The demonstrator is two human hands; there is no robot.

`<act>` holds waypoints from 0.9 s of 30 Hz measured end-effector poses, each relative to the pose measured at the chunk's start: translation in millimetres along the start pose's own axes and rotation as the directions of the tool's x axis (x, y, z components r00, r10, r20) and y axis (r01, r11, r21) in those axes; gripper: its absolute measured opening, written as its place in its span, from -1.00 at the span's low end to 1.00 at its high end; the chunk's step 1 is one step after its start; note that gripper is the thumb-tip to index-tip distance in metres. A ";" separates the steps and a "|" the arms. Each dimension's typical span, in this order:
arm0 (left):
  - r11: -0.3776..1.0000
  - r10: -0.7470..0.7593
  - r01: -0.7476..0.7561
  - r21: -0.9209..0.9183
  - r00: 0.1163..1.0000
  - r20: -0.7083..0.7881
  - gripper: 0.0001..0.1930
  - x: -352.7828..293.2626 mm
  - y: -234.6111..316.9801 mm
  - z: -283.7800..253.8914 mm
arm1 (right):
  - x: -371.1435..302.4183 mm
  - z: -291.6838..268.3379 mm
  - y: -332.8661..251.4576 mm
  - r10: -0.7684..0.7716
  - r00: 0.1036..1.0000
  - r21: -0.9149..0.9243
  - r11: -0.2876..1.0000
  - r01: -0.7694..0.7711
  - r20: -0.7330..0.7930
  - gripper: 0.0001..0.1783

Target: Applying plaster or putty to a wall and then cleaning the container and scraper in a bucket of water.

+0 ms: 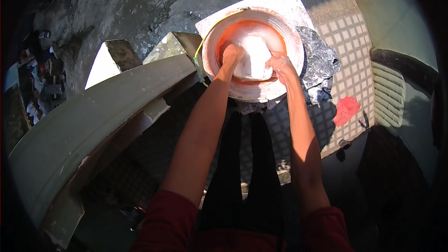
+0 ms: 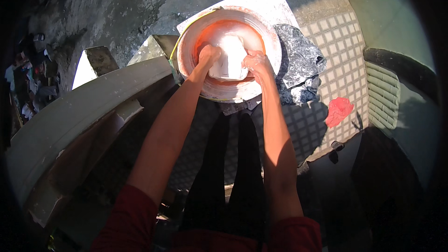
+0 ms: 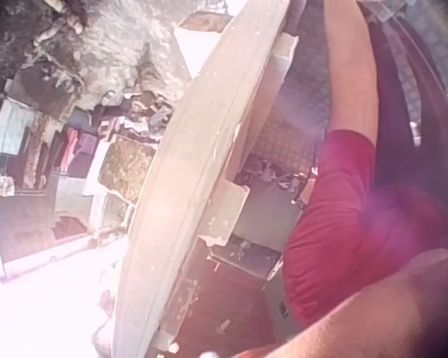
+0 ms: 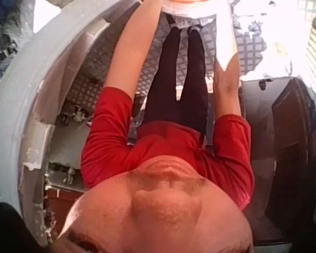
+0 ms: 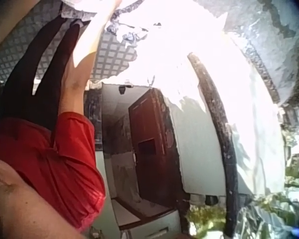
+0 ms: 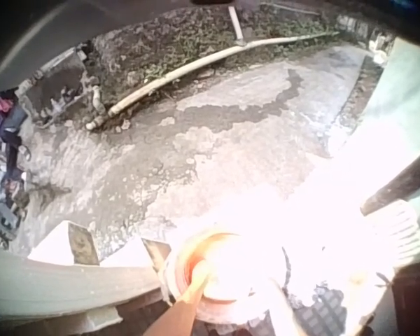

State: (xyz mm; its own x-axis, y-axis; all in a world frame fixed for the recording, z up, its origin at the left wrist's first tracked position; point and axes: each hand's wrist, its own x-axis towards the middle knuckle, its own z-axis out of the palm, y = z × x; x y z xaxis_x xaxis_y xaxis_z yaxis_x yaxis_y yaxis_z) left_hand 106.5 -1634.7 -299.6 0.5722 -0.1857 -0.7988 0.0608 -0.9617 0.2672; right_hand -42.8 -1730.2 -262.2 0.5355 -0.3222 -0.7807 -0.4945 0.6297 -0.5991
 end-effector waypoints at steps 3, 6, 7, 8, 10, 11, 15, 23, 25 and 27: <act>0.995 0.097 -0.095 0.020 0.984 -0.151 -0.60 -10.4 3.3 -6.5 | 12.5 -2.8 6.5 0.045 0.994 -0.099 0.994 -0.055 -0.103 -0.67; 0.985 0.163 -0.159 -0.066 0.985 0.057 -0.58 -29.9 5.0 -22.4 | 14.6 3.1 14.9 0.098 0.973 -0.086 0.989 -0.118 -0.210 -0.72; 0.946 0.269 -0.243 -0.212 0.958 0.100 -0.59 -42.1 7.8 -20.9 | 20.6 -4.6 26.9 0.027 0.970 0.040 0.999 -0.018 -0.242 -0.80; 0.880 0.376 -0.311 -0.359 0.918 0.129 -0.59 -51.3 13.8 -20.1 | 26.9 -16.7 36.5 -0.040 0.958 0.159 0.983 0.088 -0.283 -0.85; 0.924 0.353 -0.298 -0.242 0.906 0.232 -0.56 -49.4 0.6 -30.4 | 27.6 -12.3 35.5 -0.078 0.956 0.149 0.981 0.124 -0.284 -0.86; 0.947 0.320 -0.294 -0.128 0.884 0.340 -0.54 -49.0 -4.6 -32.2 | 27.5 -11.7 35.6 -0.116 0.948 0.132 0.978 0.161 -0.297 -0.86; 0.981 0.193 -0.186 -0.052 0.964 0.182 -0.52 -53.7 -26.2 -30.3 | 8.4 9.9 18.7 0.015 0.979 0.146 0.989 0.015 -0.204 -0.65; 0.960 0.272 -0.274 -0.050 0.961 -0.051 -0.58 -74.4 -11.1 -25.0 | 2.6 -1.5 24.5 -0.047 0.978 0.170 0.982 0.083 -0.203 -0.64; 0.958 0.286 -0.285 0.018 0.957 -0.057 -0.61 -64.6 -12.4 -23.1 | 2.3 1.8 21.5 -0.070 0.980 0.136 0.986 0.096 -0.185 -0.62; 0.952 0.299 -0.294 0.083 0.952 -0.061 -0.63 -54.5 -12.3 -20.7 | -1.6 5.4 16.0 -0.090 0.982 0.098 0.989 0.107 -0.167 -0.61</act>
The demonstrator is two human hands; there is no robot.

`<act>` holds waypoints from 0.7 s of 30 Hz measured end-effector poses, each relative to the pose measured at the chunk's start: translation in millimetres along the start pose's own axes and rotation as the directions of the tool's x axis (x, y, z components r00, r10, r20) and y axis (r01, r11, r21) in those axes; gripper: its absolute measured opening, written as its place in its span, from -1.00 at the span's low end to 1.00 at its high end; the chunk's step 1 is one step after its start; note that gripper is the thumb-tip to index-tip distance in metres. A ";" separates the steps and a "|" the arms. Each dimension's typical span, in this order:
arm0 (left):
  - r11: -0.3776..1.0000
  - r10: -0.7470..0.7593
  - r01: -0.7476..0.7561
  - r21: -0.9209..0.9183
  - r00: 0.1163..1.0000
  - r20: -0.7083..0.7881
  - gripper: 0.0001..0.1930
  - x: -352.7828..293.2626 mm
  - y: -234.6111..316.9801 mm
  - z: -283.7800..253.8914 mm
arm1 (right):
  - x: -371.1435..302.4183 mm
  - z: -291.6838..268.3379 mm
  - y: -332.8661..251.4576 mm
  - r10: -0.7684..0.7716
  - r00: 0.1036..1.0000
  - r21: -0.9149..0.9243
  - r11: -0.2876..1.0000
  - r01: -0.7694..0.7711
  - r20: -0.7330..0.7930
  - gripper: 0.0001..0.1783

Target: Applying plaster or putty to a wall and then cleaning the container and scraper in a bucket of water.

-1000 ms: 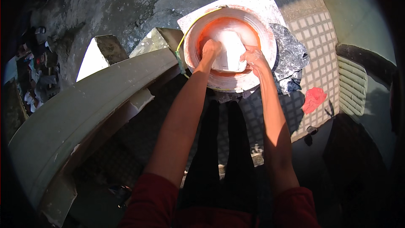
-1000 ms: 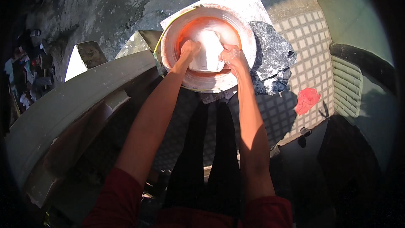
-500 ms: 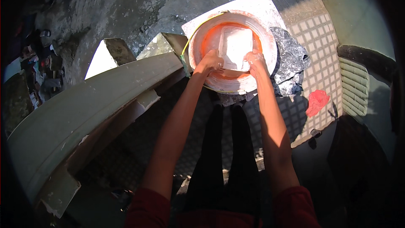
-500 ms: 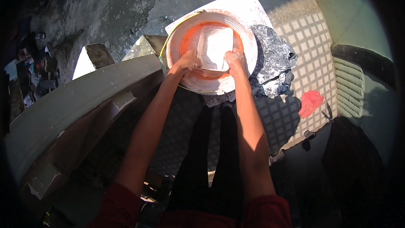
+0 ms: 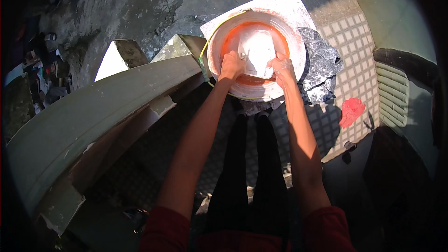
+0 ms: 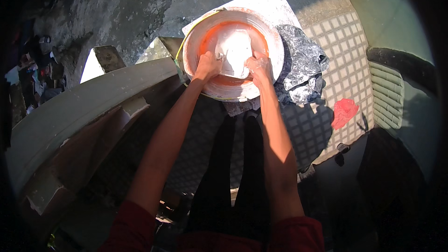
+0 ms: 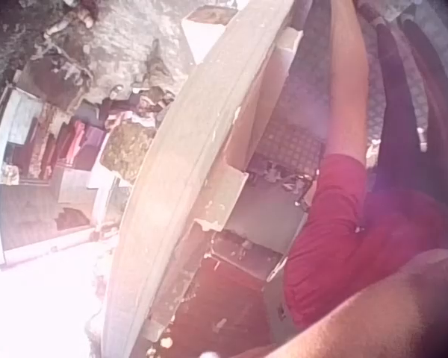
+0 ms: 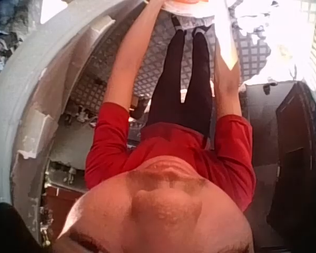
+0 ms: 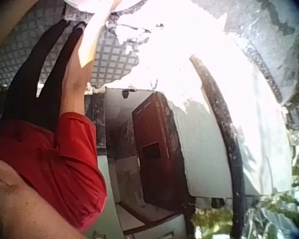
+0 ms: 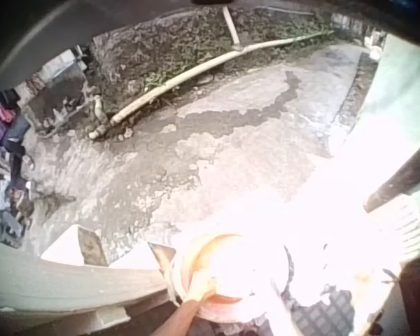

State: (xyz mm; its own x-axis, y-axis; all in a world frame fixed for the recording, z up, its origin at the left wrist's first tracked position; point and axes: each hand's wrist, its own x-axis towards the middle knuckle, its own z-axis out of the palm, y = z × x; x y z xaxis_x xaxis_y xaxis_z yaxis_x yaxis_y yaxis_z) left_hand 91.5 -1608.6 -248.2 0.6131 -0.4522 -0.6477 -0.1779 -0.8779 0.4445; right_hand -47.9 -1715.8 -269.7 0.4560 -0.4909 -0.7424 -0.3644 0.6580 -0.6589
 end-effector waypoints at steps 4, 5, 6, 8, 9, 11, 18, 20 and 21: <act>0.999 0.023 -0.022 0.044 0.999 -0.025 -0.60 17.9 5.0 -1.8 | -12.8 3.6 -12.0 0.034 0.999 0.105 0.994 -0.031 -0.027 -0.62; 0.999 0.004 -0.003 0.039 1.000 -0.013 -0.61 23.0 7.6 -3.4 | -12.6 3.4 -12.7 0.030 0.999 0.136 0.990 -0.026 -0.028 -0.64; 0.999 0.007 -0.007 0.036 1.000 -0.012 -0.61 25.9 12.7 -5.2 | -12.8 2.7 -12.8 0.027 0.999 0.134 0.991 -0.023 -0.031 -0.64; 0.998 -0.061 0.062 -0.011 0.994 0.094 -0.67 30.1 22.3 -8.2 | -12.9 1.4 -12.9 0.045 0.994 0.079 0.996 -0.038 -0.095 -0.62; 0.998 -0.060 0.061 -0.011 0.994 0.087 -0.67 32.7 17.6 -7.8 | -13.3 3.6 -13.4 0.041 0.995 0.080 0.996 -0.034 -0.090 -0.62; 0.998 0.017 -0.021 -0.063 0.998 -0.066 -0.64 36.6 7.5 -6.6 | -14.4 7.8 -13.9 0.061 0.998 0.067 0.996 -0.061 -0.007 -0.60; 0.994 -0.103 0.107 0.024 0.987 -0.125 -0.57 45.7 8.3 2.9 | -7.1 0.5 -7.2 0.092 0.994 0.002 0.996 -0.093 0.057 -0.60; 0.999 -0.048 0.047 -0.008 0.990 -0.134 -0.58 44.8 18.0 3.9 | 9.8 -10.5 3.3 0.087 0.996 -0.145 0.985 -0.089 -0.020 -0.71; 0.999 -0.049 0.049 -0.002 0.989 -0.139 -0.58 44.0 15.9 1.0 | 9.3 0.1 2.3 0.087 0.996 -0.140 0.986 -0.088 -0.014 -0.71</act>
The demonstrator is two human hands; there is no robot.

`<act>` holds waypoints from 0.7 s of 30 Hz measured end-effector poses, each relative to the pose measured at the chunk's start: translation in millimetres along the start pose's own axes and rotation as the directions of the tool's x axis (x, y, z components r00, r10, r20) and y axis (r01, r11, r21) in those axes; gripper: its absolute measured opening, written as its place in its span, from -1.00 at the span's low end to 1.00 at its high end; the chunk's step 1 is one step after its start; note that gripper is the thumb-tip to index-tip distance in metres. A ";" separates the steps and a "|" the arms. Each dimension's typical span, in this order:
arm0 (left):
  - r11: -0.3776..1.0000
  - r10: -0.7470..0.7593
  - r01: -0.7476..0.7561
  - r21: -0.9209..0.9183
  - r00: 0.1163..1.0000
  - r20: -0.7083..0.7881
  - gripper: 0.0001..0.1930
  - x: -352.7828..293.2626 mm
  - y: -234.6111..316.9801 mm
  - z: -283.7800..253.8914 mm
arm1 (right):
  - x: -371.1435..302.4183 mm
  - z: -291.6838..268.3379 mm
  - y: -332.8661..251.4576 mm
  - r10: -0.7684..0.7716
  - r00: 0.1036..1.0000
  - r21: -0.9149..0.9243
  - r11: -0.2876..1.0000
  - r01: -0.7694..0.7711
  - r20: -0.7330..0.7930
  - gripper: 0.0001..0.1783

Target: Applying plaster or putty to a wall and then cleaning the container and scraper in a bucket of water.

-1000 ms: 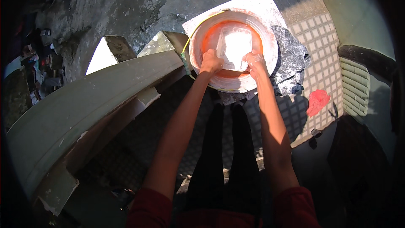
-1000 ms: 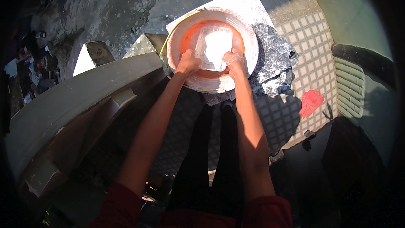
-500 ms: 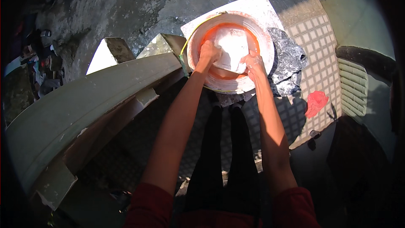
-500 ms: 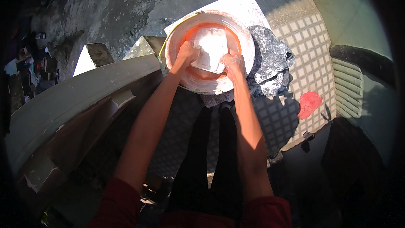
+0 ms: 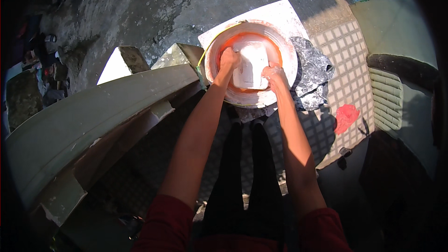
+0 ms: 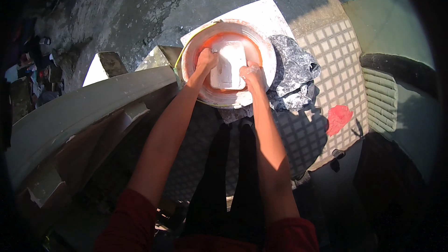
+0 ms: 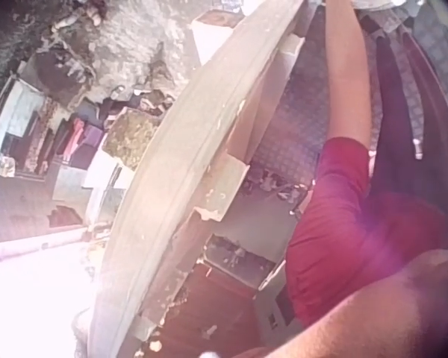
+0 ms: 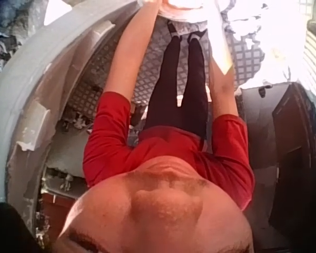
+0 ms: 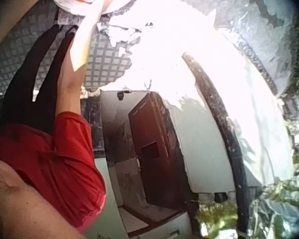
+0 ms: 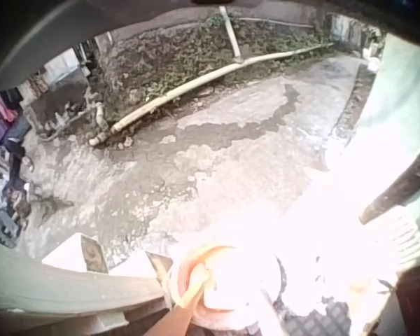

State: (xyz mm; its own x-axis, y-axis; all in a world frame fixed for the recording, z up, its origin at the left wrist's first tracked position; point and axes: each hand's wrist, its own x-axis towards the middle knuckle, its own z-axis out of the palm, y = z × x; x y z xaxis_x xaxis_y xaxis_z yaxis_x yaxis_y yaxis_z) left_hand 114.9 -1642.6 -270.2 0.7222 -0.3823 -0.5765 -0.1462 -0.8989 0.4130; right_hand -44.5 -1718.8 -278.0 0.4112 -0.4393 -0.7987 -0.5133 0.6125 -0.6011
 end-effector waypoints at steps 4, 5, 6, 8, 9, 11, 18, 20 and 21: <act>0.938 0.138 -0.096 -0.333 0.985 0.105 -0.65 -16.6 7.9 9.1 | 15.7 10.7 7.2 -0.221 0.886 -0.424 0.905 0.031 -0.408 -0.67; 0.941 0.047 -0.009 -0.339 0.993 0.105 -0.65 -17.0 1.3 10.0 | 10.6 20.0 0.4 -0.173 0.912 -0.432 0.902 -0.004 -0.371 -0.62; 0.933 -0.035 0.071 -0.352 0.994 0.107 -0.66 -16.8 -1.6 11.5 | 5.5 23.2 -6.6 -0.131 0.931 -0.445 0.895 -0.037 -0.341 -0.57; 0.974 -0.054 0.088 -0.211 0.985 0.163 -0.67 -6.7 -6.7 8.3 | 17.9 26.1 -4.7 -0.074 0.939 -0.542 0.830 -0.129 -0.336 -0.47; 0.993 -0.078 0.096 -0.067 0.970 0.231 -0.69 -4.7 -6.7 8.8 | 21.4 25.9 -1.8 -0.093 0.945 -0.623 0.772 -0.130 -0.313 -0.47; 0.998 -0.059 0.065 -0.019 0.968 0.245 -0.66 -4.9 -9.5 9.7 | 27.8 22.7 1.9 -0.109 0.952 -0.699 0.703 -0.130 -0.286 -0.46; 0.968 -0.233 0.251 0.000 0.895 0.382 -0.59 -2.6 -1.9 0.2 | 60.5 17.4 20.2 0.073 0.981 -0.688 0.703 -0.179 -0.180 -0.41; 0.950 -0.203 0.281 -0.136 0.887 0.415 -0.56 -6.9 4.9 11.9 | 73.5 -5.7 29.2 0.089 0.966 -0.622 0.750 -0.225 -0.241 -0.41; 0.911 -0.184 0.320 -0.262 0.881 0.435 -0.53 -7.7 8.7 17.9 | 78.7 -17.1 31.3 0.089 0.972 -0.599 0.774 -0.206 -0.219 -0.41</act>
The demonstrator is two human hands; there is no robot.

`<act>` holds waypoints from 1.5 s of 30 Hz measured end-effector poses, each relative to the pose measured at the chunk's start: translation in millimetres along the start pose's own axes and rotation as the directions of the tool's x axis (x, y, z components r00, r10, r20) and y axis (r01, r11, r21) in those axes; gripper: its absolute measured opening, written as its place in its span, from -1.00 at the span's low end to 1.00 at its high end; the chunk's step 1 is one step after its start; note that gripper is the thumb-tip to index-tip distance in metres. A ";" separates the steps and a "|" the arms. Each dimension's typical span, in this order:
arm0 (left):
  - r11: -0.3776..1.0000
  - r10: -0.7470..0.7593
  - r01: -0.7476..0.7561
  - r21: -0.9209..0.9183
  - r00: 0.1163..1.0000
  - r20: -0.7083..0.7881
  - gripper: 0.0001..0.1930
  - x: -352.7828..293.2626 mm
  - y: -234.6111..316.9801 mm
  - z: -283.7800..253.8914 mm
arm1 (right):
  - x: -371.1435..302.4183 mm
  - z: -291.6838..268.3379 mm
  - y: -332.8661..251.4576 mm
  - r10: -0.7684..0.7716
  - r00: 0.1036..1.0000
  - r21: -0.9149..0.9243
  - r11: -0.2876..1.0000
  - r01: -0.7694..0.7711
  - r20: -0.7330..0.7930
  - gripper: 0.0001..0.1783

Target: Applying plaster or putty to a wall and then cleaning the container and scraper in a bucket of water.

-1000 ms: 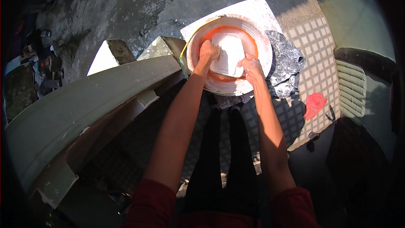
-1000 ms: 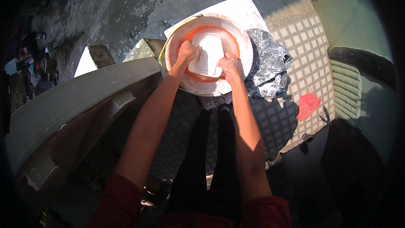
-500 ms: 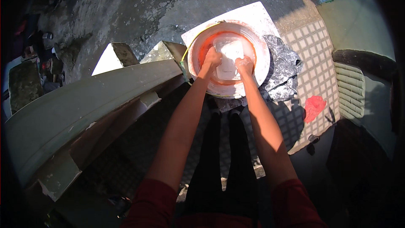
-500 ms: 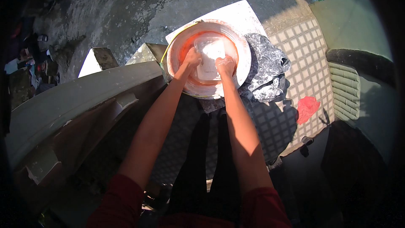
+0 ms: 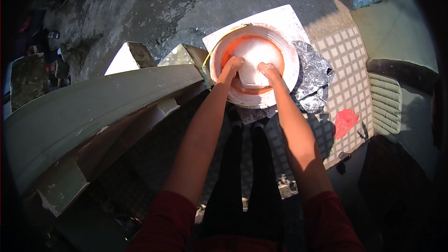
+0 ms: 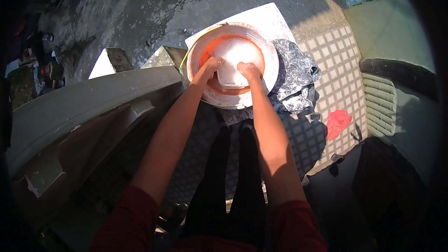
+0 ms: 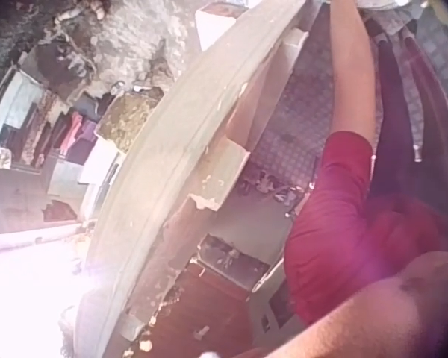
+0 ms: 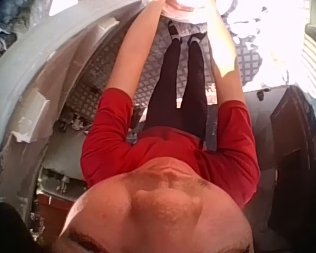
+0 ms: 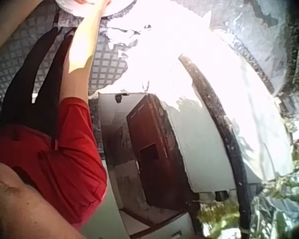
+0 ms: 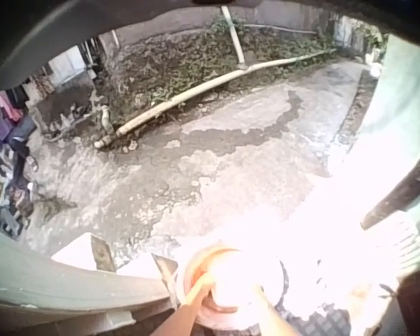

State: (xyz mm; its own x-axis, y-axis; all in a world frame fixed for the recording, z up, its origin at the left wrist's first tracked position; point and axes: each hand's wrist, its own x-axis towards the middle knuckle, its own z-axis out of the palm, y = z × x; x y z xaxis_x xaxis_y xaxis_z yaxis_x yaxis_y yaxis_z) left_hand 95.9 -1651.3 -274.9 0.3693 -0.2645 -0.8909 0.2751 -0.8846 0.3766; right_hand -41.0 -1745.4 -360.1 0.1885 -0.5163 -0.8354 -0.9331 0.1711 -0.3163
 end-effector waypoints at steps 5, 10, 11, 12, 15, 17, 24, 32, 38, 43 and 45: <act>0.959 0.282 -0.270 0.082 0.915 -0.288 -0.39 7.9 -38.7 -30.5 | -51.9 23.3 -44.0 -0.274 0.950 -0.104 0.960 0.261 -0.148 -0.43; 0.887 0.461 -0.432 0.164 0.798 -0.389 -0.24 -51.5 -8.3 -2.1 | -54.6 18.3 -37.3 -0.318 0.938 0.422 0.875 0.236 0.135 -0.48; 0.889 0.456 -0.425 0.168 0.797 -0.397 -0.24 -61.0 -8.9 -7.8 | -70.4 20.3 -45.8 -0.249 0.940 0.663 0.748 0.033 0.234 -0.48; 0.869 0.494 -0.458 0.189 0.769 -0.406 -0.25 -70.3 -3.0 -7.1 | -71.8 14.7 -45.5 -0.238 0.932 0.651 0.759 0.003 0.274 -0.47; 0.839 0.541 -0.513 0.182 0.749 -0.382 -0.26 -86.4 6.7 -3.8 | -64.5 10.7 -31.0 -0.306 0.940 0.803 0.592 0.065 0.150 -0.55; 0.730 0.665 -0.657 0.187 0.622 -0.413 -0.27 -84.4 0.3 -7.3 | -65.0 3.1 -23.9 -0.340 0.931 0.806 0.584 0.098 0.134 -0.53; 0.667 0.583 -0.609 -0.429 0.785 -0.207 -0.57 -50.5 -37.3 -19.0 | -103.5 -29.9 -41.8 -0.468 0.883 0.438 0.789 0.432 -0.028 -0.52; 0.772 0.598 -0.634 -0.043 0.747 -0.290 -0.62 -49.1 -35.3 -2.7 | -73.6 -16.1 -55.8 -0.528 0.676 0.034 0.776 0.630 -0.514 -0.74; 0.665 0.724 -0.719 0.205 0.552 -0.414 -0.67 -55.7 -22.1 -9.7 | -37.9 -10.5 -38.4 -0.480 0.862 0.116 0.858 0.500 -0.163 -0.69; 0.667 0.684 -0.736 0.115 0.543 -0.487 -0.64 -63.6 -10.2 -12.3 | -35.3 -6.5 -26.0 -0.459 0.888 -0.037 0.888 0.458 -0.030 -0.59; 0.663 0.686 -0.739 0.119 0.537 -0.490 -0.64 -59.8 -12.2 -16.4 | -42.2 -12.2 -35.9 -0.296 0.953 0.555 0.805 0.209 0.071 -0.59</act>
State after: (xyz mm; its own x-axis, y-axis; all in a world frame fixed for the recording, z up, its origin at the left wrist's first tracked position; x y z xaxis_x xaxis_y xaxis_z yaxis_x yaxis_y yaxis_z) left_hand 85.1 -1618.4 -222.0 0.8222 -0.5611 -0.0957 -0.1963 -0.4373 0.8776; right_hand -19.2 -1740.0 -308.0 0.4774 -0.4831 -0.7340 -0.5419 0.4957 -0.6787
